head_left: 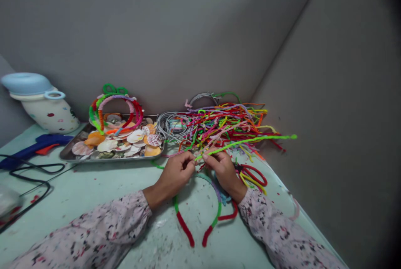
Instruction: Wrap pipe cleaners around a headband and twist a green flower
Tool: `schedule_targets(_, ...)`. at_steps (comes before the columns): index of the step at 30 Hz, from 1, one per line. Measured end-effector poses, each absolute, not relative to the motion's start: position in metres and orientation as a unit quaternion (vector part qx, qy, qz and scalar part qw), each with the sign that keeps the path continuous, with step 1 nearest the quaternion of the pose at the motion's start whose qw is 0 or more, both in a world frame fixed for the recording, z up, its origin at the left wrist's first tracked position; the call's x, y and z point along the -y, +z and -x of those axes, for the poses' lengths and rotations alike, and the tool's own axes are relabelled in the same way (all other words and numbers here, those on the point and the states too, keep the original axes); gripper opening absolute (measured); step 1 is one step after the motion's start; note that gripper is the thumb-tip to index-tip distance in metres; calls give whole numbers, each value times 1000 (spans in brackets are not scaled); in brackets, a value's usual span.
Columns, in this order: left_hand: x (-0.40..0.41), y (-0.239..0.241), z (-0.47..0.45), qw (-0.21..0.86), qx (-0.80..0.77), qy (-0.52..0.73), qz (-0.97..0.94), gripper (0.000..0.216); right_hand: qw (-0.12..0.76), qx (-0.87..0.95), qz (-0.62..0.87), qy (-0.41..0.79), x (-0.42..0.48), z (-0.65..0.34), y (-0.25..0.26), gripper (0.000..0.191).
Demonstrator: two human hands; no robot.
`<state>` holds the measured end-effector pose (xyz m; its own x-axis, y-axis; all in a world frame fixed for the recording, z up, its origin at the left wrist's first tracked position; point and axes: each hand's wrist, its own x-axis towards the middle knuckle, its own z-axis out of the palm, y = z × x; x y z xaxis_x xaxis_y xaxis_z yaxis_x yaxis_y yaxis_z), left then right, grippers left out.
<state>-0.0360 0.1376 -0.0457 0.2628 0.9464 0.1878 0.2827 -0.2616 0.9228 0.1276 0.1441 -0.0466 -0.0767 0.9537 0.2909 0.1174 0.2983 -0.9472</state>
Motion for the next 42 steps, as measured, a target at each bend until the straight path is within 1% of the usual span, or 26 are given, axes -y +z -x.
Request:
schedule_targets(5, -138, -46, 36, 400, -456, 397, -689, 13, 527, 603, 442, 404, -144, -128, -47, 15)
schedule_targets(14, -138, -47, 36, 387, -466, 417, -677, 12, 528, 597, 439, 415, -145, -129, -48, 19)
schedule_targets(20, -138, -49, 36, 415, -449, 421, -670, 11, 534, 596, 435, 413, -146, -130, -48, 18)
schedule_targets(27, -139, -46, 36, 391, -453, 397, -696, 9, 530, 604, 438, 402, -146, -129, -50, 17)
schedule_targets(35, -138, -47, 37, 390, -452, 392, -699, 11, 524, 604, 436, 413, -146, -129, -50, 16)
schedule_targets(42, -139, -48, 37, 361, -460, 386, -714, 12, 521, 606, 435, 415, -146, -129, -50, 16)
